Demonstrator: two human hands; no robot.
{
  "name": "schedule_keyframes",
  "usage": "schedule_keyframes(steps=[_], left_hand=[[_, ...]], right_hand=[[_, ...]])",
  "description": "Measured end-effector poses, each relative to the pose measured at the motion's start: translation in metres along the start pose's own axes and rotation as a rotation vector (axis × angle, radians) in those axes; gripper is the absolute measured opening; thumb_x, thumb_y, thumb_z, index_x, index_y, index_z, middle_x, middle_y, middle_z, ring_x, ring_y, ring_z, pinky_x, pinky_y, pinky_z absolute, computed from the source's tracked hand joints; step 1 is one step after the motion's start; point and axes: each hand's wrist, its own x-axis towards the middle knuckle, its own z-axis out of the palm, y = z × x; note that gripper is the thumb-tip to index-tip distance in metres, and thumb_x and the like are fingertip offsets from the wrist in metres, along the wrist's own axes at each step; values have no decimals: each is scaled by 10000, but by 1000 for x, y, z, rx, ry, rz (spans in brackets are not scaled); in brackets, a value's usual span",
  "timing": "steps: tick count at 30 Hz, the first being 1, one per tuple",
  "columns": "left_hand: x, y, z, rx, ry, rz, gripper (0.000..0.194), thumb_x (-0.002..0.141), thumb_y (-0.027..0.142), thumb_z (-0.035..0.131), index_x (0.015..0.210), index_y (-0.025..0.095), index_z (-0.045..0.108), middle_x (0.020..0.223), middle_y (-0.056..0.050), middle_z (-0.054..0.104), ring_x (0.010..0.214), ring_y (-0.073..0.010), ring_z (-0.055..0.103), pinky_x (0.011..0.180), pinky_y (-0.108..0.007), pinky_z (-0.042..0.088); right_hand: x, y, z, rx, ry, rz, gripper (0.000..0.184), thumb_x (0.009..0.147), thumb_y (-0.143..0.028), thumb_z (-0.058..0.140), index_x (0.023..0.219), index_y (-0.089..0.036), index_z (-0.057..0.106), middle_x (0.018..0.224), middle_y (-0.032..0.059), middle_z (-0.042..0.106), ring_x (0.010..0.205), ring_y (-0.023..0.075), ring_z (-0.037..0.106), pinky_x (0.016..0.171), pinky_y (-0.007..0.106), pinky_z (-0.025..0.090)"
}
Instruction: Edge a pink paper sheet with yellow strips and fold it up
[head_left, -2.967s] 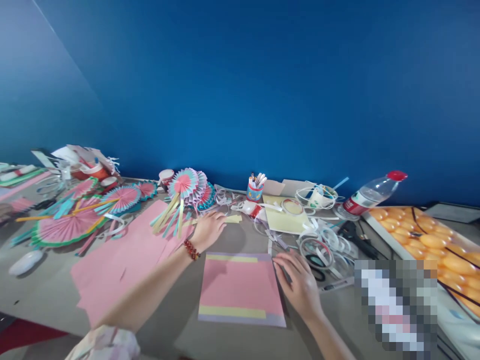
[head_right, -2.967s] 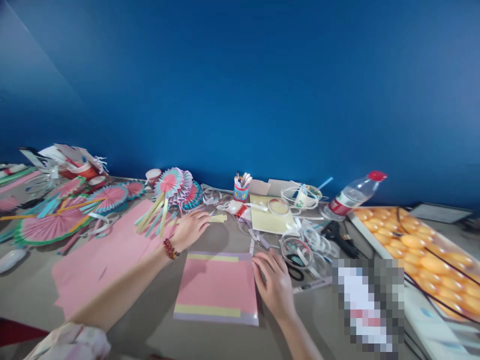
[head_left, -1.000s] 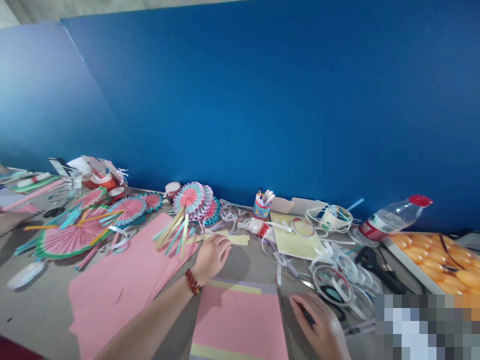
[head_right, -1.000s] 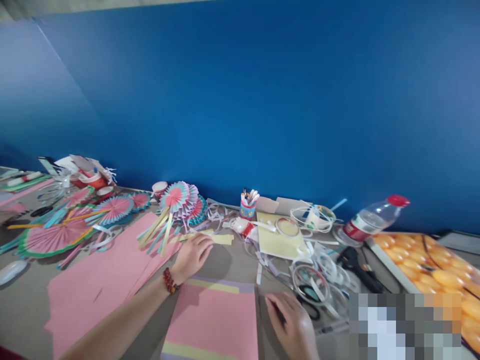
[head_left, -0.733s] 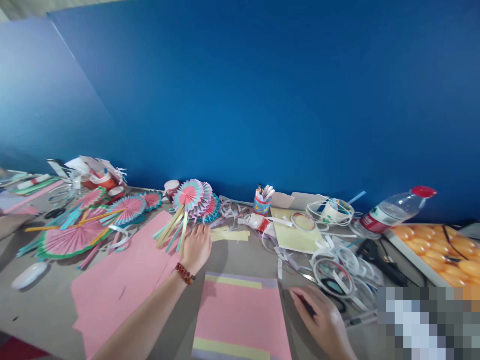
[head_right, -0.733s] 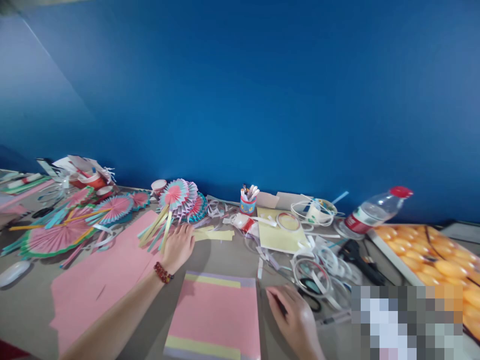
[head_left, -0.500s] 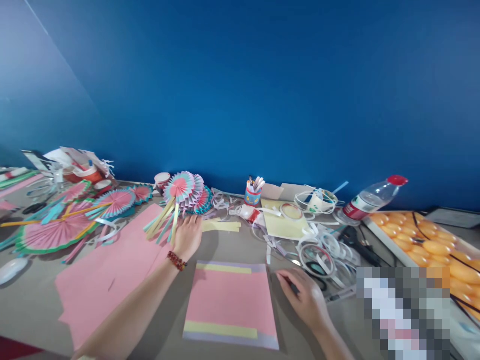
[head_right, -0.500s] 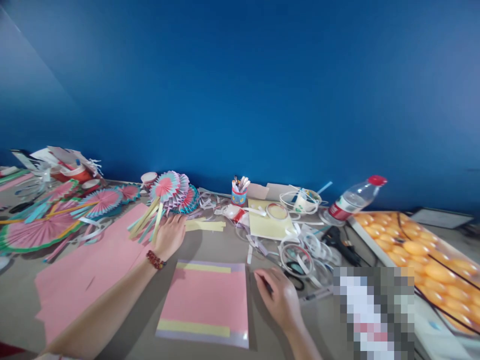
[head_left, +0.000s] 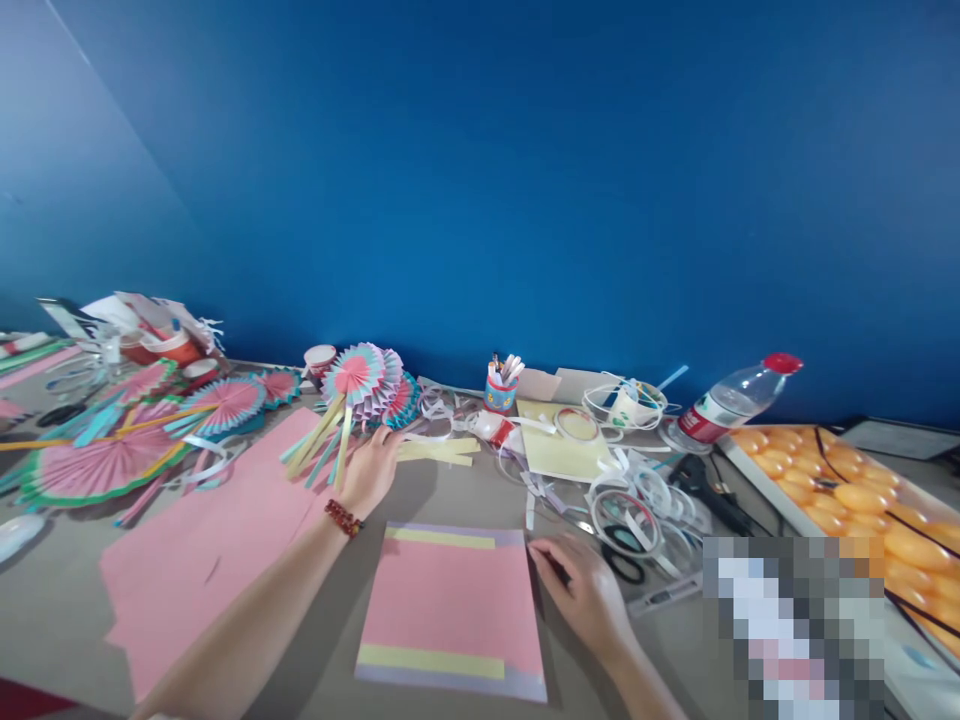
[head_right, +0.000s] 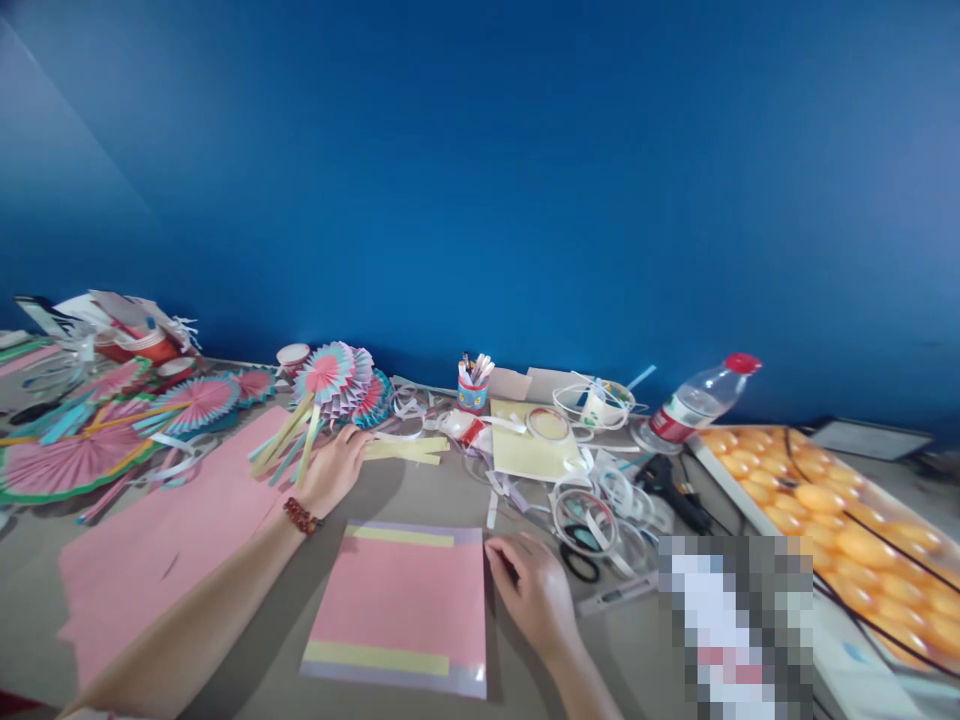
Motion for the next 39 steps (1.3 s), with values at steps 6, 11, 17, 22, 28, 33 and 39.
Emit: schedule_keyframes(steps=[6,11,17,22,28,33,39], left_hand=[[-2,0,1,-95,41,28,343,940,84,390,1194,198,590,1232,-86,607,941,-196,667,801,-290,528],[-7,0,3,-130,60,29,316,990,184,365,1204,197,597,1112,-77,684,928,-214,676,808,-308,532],[-6,-2,-2,-136,137,-20,417,947,160,365,1327,178,537,1258,-127,607,1145,-265,600,1015,-408,460],[-6,14,-12,-140,122,126,411,921,241,493,1329,215,540,1361,-119,529,1264,-301,490,1105,-473,361],[-4,30,-12,-97,-16,230,115,942,229,564,986,234,670,1110,-63,642,1061,-258,563,930,-419,448],[-1,31,-9,-86,-44,246,163,958,152,521,901,216,659,992,-46,660,1002,-242,580,891,-388,444],[0,32,1,-123,-41,217,181,962,122,481,921,194,642,966,-67,653,964,-246,598,842,-376,448]], right_hand=[[0,-1,0,8,11,1,184,982,-266,483,913,-229,650,846,41,703,781,215,652,731,323,487],[1,-5,-1,32,17,43,216,983,-276,469,891,-225,657,815,49,692,768,218,649,698,317,485],[1,-7,1,55,42,79,221,981,-275,468,884,-226,660,816,54,690,782,223,653,708,315,491],[0,-5,1,76,25,102,211,984,-269,472,884,-230,654,817,46,685,790,221,649,716,317,492],[-2,-3,1,100,50,92,198,982,-275,487,888,-238,657,839,51,697,802,226,664,717,318,511],[1,-3,1,109,71,92,197,978,-289,492,887,-254,662,830,51,705,785,230,677,698,311,523],[3,-7,-4,95,50,97,243,991,-302,466,870,-227,663,815,56,696,780,215,668,695,304,518]])
